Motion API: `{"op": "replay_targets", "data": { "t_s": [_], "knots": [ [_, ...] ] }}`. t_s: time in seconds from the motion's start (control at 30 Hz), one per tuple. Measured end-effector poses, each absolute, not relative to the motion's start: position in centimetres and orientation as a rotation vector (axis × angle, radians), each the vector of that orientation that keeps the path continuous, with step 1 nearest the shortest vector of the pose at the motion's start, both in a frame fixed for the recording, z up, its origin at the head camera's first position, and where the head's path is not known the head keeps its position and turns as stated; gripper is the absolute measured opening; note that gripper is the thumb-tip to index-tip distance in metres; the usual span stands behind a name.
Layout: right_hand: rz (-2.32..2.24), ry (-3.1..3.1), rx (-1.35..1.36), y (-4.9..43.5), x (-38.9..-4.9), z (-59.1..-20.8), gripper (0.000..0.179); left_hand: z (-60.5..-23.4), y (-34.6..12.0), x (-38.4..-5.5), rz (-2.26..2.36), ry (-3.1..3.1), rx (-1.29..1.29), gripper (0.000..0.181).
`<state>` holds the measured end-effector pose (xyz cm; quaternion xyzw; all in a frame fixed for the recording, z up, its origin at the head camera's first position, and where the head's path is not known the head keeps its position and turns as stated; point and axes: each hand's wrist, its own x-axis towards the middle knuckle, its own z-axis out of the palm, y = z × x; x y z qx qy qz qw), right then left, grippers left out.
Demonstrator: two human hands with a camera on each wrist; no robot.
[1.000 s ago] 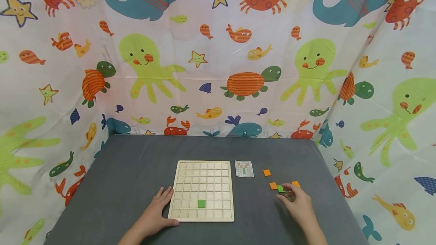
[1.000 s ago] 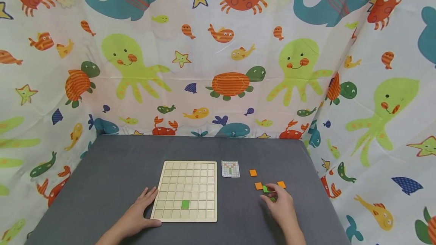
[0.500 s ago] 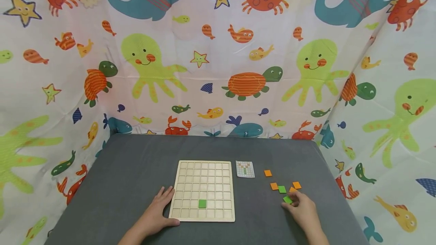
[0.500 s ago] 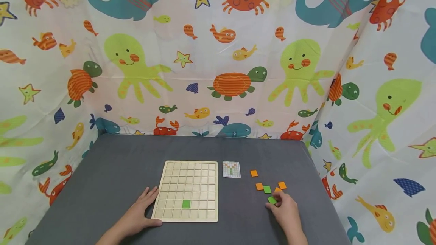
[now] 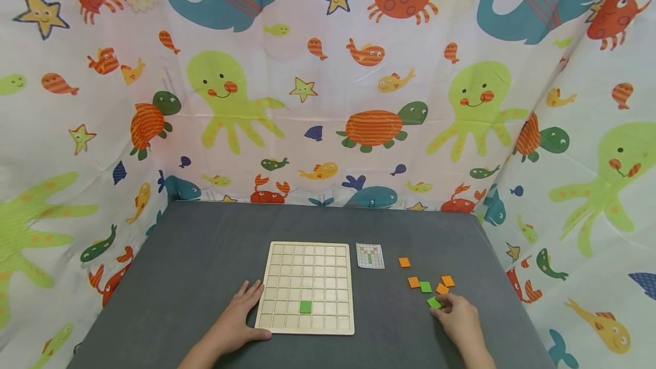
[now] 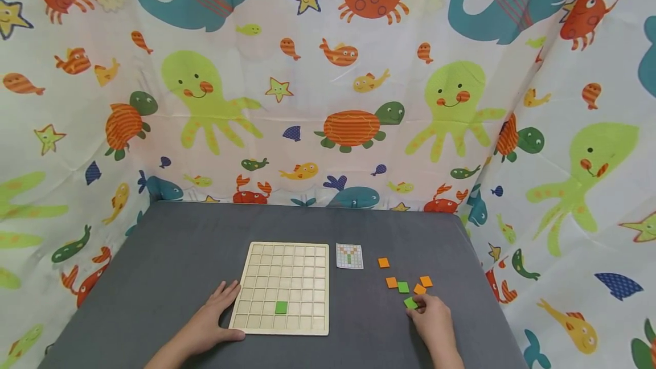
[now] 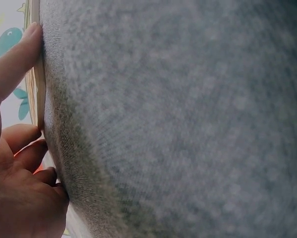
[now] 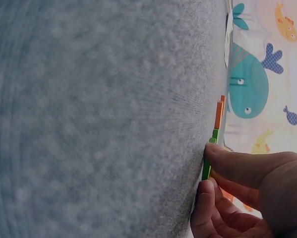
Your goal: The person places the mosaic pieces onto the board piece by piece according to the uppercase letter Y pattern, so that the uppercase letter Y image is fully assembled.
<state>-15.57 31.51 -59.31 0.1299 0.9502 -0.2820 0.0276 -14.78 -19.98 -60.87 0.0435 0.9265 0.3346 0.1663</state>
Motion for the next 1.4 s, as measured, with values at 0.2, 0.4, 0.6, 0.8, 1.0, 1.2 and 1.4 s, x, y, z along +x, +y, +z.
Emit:
{"op": "replay_targets", "data": {
  "t_s": [0.2,0.4,0.6,0.8,1.0,1.2,1.4],
  "knots": [
    [-0.852,2.943,0.393,31.5,-15.5,-59.3,0.031,-60.9,-19.9,-14.8,0.969,2.628,0.13,0.12],
    [-0.876,2.95,0.367,31.4,-15.4,-59.2,0.028,-60.9,-20.0,-14.8,0.965,2.634,0.121,0.12],
    [-0.93,2.955,0.3,30.4,-15.5,-58.4,0.026,-60.8,-20.0,-14.8,0.955,2.637,0.124,0.12],
    [-0.946,2.97,0.253,29.0,-16.0,-57.8,0.026,-60.8,-20.0,-14.7,0.962,2.638,0.123,0.12],
    [-0.948,2.984,0.2,28.1,-16.2,-57.4,0.028,-60.8,-20.0,-14.7,0.959,2.641,0.127,0.119],
    [-0.979,3.022,0.111,27.4,-16.0,-57.2,0.028,-60.7,-20.0,-14.7,0.95,2.644,0.127,0.119],
    [-1.017,3.077,0.041,26.8,-16.0,-57.1,0.03,-60.7,-19.9,-14.7,0.946,2.643,0.114,0.12]
  ]
}}
